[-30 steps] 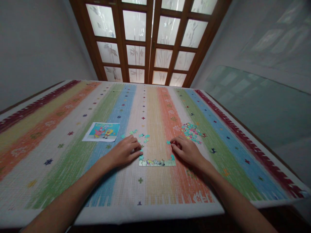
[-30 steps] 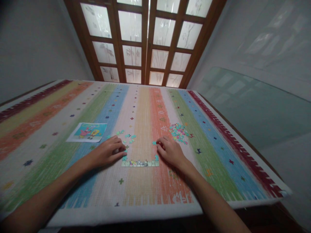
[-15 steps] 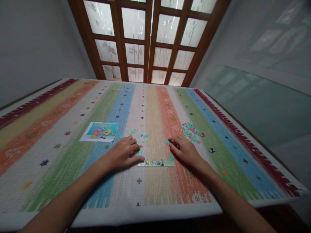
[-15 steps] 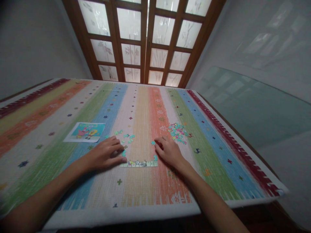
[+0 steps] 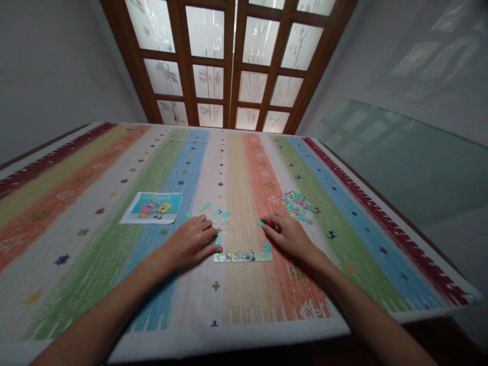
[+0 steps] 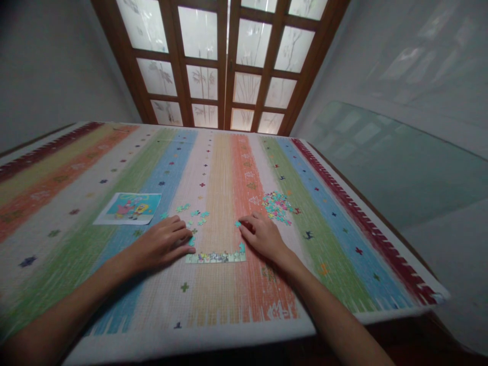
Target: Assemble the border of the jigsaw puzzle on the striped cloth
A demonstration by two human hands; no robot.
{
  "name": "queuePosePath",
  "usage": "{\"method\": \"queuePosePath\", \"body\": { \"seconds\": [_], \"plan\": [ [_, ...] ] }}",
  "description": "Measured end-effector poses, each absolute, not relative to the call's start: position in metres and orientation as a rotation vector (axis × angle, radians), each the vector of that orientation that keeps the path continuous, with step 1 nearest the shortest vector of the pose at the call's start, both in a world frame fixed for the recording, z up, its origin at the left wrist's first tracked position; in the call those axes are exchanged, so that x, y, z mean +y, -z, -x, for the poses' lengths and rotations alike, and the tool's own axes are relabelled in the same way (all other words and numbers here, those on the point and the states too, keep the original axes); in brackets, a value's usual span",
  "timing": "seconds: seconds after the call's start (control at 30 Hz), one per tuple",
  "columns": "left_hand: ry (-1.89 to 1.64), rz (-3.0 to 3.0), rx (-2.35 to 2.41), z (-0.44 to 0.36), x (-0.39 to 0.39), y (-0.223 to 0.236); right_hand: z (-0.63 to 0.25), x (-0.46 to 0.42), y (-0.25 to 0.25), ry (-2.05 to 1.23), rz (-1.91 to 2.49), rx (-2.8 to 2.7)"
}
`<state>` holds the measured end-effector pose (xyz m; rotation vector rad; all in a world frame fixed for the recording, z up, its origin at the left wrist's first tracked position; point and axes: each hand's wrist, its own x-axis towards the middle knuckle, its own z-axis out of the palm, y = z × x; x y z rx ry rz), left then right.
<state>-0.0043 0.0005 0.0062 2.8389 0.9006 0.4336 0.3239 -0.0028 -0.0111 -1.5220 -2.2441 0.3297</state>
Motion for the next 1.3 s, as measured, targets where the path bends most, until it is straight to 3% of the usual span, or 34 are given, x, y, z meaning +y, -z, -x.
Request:
{"method": "queuePosePath", "body": {
  "seconds": [0.33, 0.57, 0.93, 1.3],
  "plan": [
    [-0.571, -2.995, 0.996, -0.008, -0.014, -0.012, -0.325, -0.002, 0.010, -0.420, 1.485, -2.193],
    [-0.711, -3.098, 0.653, -0.034, -0.046, -0.011, -0.323, -0.003, 0.007, -0.423, 1.522, -2.201],
    [-0.518, -2.922, 0.624, -0.032, -0.045, 0.016, -0.325, -0.003, 0.009, -0.420, 1.485, -2.204],
    [-0.391, -3.135, 0.603, -0.028, -0.043, 0.017, -0.325, -0.002, 0.010, -0.434, 1.498, -2.213]
  ]
}}
